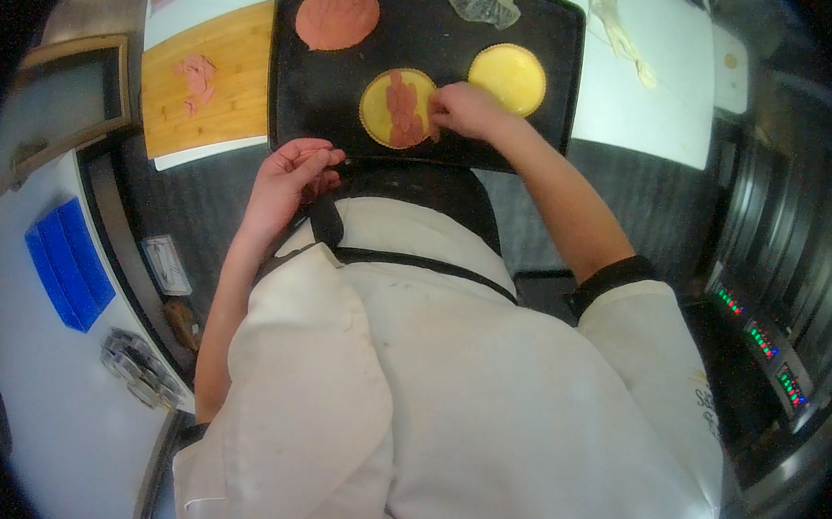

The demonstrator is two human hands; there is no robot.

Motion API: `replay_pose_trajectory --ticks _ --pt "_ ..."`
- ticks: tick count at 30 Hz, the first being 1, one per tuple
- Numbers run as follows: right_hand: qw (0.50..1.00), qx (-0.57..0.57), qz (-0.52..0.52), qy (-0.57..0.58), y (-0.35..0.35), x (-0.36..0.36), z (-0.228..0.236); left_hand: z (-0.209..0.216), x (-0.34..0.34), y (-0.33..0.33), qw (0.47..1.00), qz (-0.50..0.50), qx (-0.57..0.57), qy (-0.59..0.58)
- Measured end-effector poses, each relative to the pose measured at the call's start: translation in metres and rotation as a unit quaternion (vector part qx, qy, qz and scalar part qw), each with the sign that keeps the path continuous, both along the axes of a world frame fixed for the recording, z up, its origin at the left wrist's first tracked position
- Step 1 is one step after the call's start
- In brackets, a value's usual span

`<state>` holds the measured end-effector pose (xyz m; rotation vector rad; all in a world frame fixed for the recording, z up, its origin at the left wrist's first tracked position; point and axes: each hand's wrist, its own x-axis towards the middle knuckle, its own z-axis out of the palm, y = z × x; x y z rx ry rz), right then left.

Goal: The person places thin slices of ham onto two round tart shells on a black tray, arranging them by hand to cover the surface. The person then picks up a third tart shell and places it on the tray.

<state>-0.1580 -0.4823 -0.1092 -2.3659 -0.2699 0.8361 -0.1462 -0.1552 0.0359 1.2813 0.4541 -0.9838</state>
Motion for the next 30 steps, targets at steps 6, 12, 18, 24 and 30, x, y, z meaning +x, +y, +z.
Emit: replay_pose_trajectory --ticks 6,12,18,24,30 --pt "0.998 -0.016 -0.010 -0.055 0.007 0.005 0.016 0.008 0.001 -0.002 0.999 -0.018 0.044 -0.003" --pt "0.998 0.013 -0.048 -0.039 0.007 0.001 0.007 0.008 0.000 0.000 0.999 -0.005 0.033 0.005" --pt "0.997 0.046 -0.066 -0.004 0.003 -0.007 0.007 0.003 0.000 0.006 1.000 -0.005 0.025 0.000" --pt "0.985 0.115 -0.074 0.104 0.003 -0.008 0.016 0.003 -0.001 0.007 1.000 -0.013 0.022 0.002" --pt "0.987 0.138 -0.024 0.078 0.001 -0.007 0.006 0.004 0.001 0.005 0.999 -0.018 0.025 0.010"
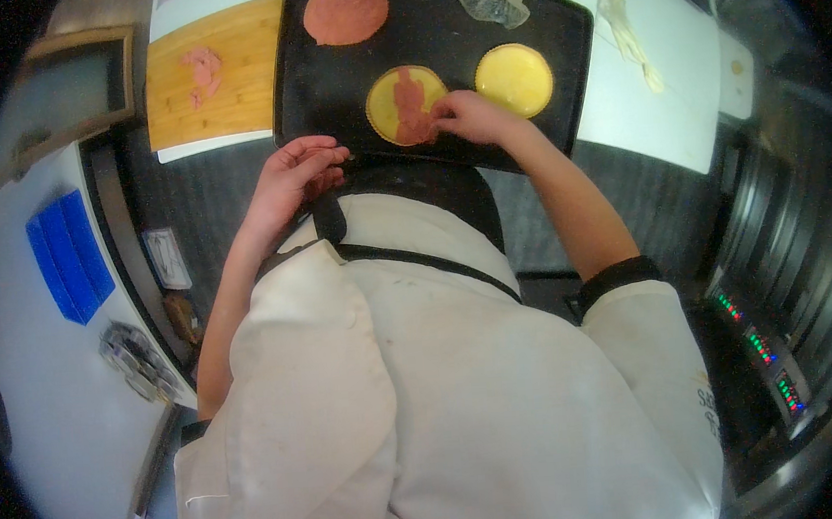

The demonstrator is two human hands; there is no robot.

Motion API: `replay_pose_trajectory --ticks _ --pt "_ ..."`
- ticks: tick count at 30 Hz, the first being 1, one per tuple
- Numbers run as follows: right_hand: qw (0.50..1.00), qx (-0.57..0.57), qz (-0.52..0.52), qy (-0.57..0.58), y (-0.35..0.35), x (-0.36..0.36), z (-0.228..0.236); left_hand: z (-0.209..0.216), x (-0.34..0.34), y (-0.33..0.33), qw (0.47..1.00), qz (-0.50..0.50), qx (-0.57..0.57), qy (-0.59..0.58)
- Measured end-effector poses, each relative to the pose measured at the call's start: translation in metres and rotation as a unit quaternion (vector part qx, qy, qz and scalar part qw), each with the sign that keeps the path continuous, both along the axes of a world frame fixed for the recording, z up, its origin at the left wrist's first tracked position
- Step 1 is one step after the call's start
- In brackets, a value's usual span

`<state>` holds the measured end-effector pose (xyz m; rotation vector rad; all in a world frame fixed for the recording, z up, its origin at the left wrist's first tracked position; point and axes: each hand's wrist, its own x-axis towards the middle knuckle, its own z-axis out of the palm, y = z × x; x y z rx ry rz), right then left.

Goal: The person places thin slices of ham onto two round tart shells on a black tray, arranging them by hand to cover the surface. The person then picks up a third tart shell and places it on the tray.

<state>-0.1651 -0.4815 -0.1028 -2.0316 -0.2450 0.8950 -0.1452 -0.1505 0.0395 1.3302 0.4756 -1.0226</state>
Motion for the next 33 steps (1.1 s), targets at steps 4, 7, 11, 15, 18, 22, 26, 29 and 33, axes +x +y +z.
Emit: replay_pose_trajectory --ticks 4,7,11,15,18,22,26,29,33 --pt "0.994 -0.084 -0.024 -0.065 0.004 -0.001 -0.002 -0.001 -0.001 0.000 1.000 0.006 -0.007 -0.001" --pt "0.989 -0.098 -0.045 -0.102 0.006 -0.002 -0.002 0.003 0.000 -0.004 1.000 0.016 -0.002 0.000" --pt "0.986 -0.103 -0.068 -0.111 0.007 -0.003 -0.001 0.002 -0.001 -0.001 1.000 0.003 0.001 0.000" --pt "0.986 -0.113 -0.059 -0.112 0.007 -0.003 0.002 0.004 -0.001 -0.003 1.000 0.015 0.000 0.001" --pt "0.983 -0.102 -0.042 -0.145 0.006 -0.004 -0.001 0.005 0.000 -0.004 1.000 0.016 0.001 0.001" --pt "0.975 -0.106 -0.004 -0.193 0.005 0.000 -0.004 0.000 -0.001 -0.001 1.000 -0.004 0.000 -0.003" --pt "0.963 -0.131 0.031 -0.235 0.004 0.004 -0.008 0.001 -0.001 -0.002 1.000 -0.001 -0.004 -0.003" --pt "0.959 -0.149 0.053 -0.236 0.007 0.008 -0.005 0.001 -0.002 -0.002 1.000 -0.006 -0.002 -0.006" --pt "0.952 -0.214 0.062 -0.208 0.013 0.013 0.004 0.000 -0.002 -0.002 1.000 -0.007 0.003 -0.006"
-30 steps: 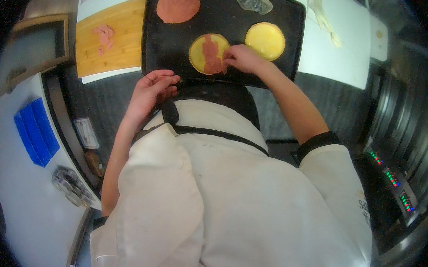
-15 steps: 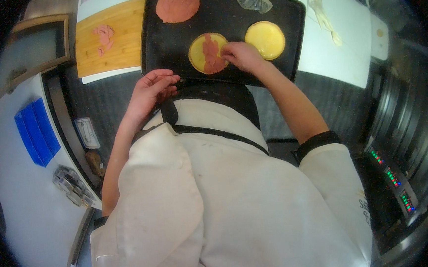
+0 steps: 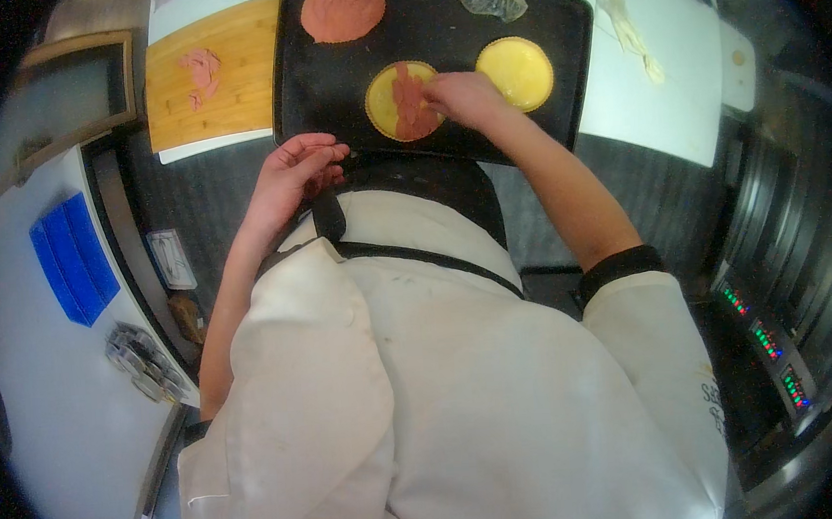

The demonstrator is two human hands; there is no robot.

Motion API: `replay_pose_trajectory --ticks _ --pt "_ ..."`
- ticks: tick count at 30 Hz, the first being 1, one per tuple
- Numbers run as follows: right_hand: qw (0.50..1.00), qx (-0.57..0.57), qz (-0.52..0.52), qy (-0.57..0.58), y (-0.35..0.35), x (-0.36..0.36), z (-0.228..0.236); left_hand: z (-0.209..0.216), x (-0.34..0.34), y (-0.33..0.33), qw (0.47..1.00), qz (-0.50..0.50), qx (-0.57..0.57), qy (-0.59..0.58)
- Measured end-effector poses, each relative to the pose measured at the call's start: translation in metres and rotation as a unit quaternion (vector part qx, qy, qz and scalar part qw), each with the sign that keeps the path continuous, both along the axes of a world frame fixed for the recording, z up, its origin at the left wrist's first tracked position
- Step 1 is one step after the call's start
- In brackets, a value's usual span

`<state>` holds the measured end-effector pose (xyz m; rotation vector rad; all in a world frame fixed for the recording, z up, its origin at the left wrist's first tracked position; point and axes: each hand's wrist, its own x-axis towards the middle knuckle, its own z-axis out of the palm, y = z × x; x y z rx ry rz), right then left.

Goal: The person places thin slices of ham onto two round tart shells on a black tray, arranging them by hand to cover the surface. The person then picks up a third tart shell and places it on the tray.

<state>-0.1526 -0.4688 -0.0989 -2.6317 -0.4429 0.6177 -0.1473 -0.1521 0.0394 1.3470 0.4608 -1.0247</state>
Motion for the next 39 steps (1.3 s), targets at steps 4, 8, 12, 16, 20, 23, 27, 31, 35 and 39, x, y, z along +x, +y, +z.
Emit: replay_pose_trajectory --ticks 4,8,12,16,20,23,27,31,35,39 --pt "0.995 -0.058 -0.086 -0.008 0.008 -0.010 0.010 0.004 -0.001 -0.001 1.000 0.004 0.007 0.004" --pt "0.991 -0.049 -0.113 0.047 0.016 -0.024 0.005 0.002 0.000 0.000 1.000 -0.002 0.005 -0.003" --pt "0.986 -0.079 -0.123 0.082 0.025 -0.029 0.017 0.008 0.001 -0.004 1.000 0.001 0.015 0.002" --pt "0.971 -0.047 -0.214 0.093 0.026 -0.031 0.030 0.006 0.001 -0.005 1.000 0.031 -0.005 0.001" --pt "0.933 0.145 -0.290 0.155 0.034 -0.032 0.059 0.006 0.000 -0.002 0.999 0.025 -0.016 -0.013" --pt "0.864 0.394 -0.278 0.148 0.063 -0.038 0.072 0.006 0.001 -0.006 0.999 0.023 -0.042 -0.022" --pt "0.871 0.430 -0.219 0.099 0.091 -0.032 0.110 -0.002 0.001 -0.009 0.997 0.029 -0.059 -0.041" --pt "0.890 0.399 -0.218 -0.028 0.095 -0.032 0.107 -0.008 0.000 -0.007 0.994 0.021 -0.088 -0.057" --pt "0.862 0.443 -0.247 -0.018 0.093 -0.032 0.103 -0.005 0.001 -0.010 0.994 -0.005 -0.084 -0.063" --pt "0.851 0.445 -0.264 0.093 0.083 -0.029 0.117 -0.003 0.000 -0.018 0.994 0.000 -0.048 -0.098"
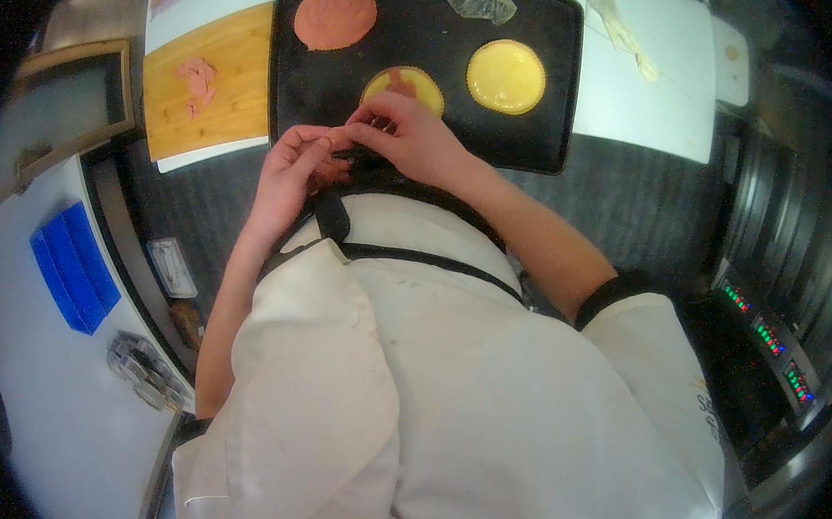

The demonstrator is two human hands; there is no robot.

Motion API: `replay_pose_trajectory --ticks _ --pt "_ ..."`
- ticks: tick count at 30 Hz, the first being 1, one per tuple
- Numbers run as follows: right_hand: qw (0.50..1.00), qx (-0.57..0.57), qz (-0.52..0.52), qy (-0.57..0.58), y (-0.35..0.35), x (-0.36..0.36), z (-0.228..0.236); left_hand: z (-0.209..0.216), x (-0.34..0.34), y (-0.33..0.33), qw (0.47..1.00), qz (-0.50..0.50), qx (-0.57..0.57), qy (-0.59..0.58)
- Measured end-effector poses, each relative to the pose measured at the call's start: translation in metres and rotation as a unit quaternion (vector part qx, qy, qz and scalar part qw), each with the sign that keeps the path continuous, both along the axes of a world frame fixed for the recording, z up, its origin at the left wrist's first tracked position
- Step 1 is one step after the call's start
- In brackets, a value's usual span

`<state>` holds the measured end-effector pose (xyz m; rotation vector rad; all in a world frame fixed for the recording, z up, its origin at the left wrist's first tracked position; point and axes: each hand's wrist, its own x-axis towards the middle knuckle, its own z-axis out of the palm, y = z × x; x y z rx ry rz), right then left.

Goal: The person places thin slices of ham onto two round tart shells on a black tray, arranging them by hand to cover the surface. The person then picks up a third tart shell and places it on the tray.

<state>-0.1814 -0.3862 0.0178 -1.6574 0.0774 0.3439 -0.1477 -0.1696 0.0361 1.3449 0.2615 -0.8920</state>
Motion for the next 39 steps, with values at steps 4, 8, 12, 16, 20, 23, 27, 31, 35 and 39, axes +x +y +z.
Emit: replay_pose_trajectory --ticks 4,8,12,16,20,23,27,31,35,39 --pt "0.999 0.018 0.027 0.027 -0.013 0.001 0.000 -0.001 0.003 0.002 1.000 -0.018 0.020 -0.004" --pt "0.996 0.070 0.003 0.061 -0.028 -0.003 -0.024 -0.006 0.002 0.003 1.000 0.009 0.010 0.000" --pt "0.996 -0.005 -0.021 0.091 -0.063 0.003 -0.032 -0.010 0.001 0.006 0.997 0.059 -0.011 0.040" --pt "0.989 -0.110 0.042 0.087 -0.107 0.006 -0.088 -0.005 0.001 0.002 0.998 0.051 0.001 0.044" --pt "0.956 -0.195 0.211 0.056 -0.115 0.010 -0.109 -0.011 0.001 0.006 0.999 0.026 0.007 0.032" --pt "0.910 -0.313 0.273 -0.012 -0.112 0.017 -0.120 -0.008 0.001 0.005 0.999 0.020 0.010 0.031" --pt "0.878 -0.381 0.280 -0.072 -0.108 0.027 -0.116 -0.009 0.001 0.007 0.999 0.015 0.008 0.028" --pt "0.864 -0.391 0.291 -0.128 -0.106 0.033 -0.110 -0.009 -0.001 0.007 0.999 0.019 0.022 0.030" --pt "0.842 -0.408 0.307 -0.173 -0.106 0.037 -0.113 -0.007 -0.001 0.007 0.999 0.010 0.032 0.022" --pt "0.832 -0.423 0.331 -0.142 -0.104 0.040 -0.118 -0.008 -0.003 0.007 0.999 0.018 0.025 0.024"
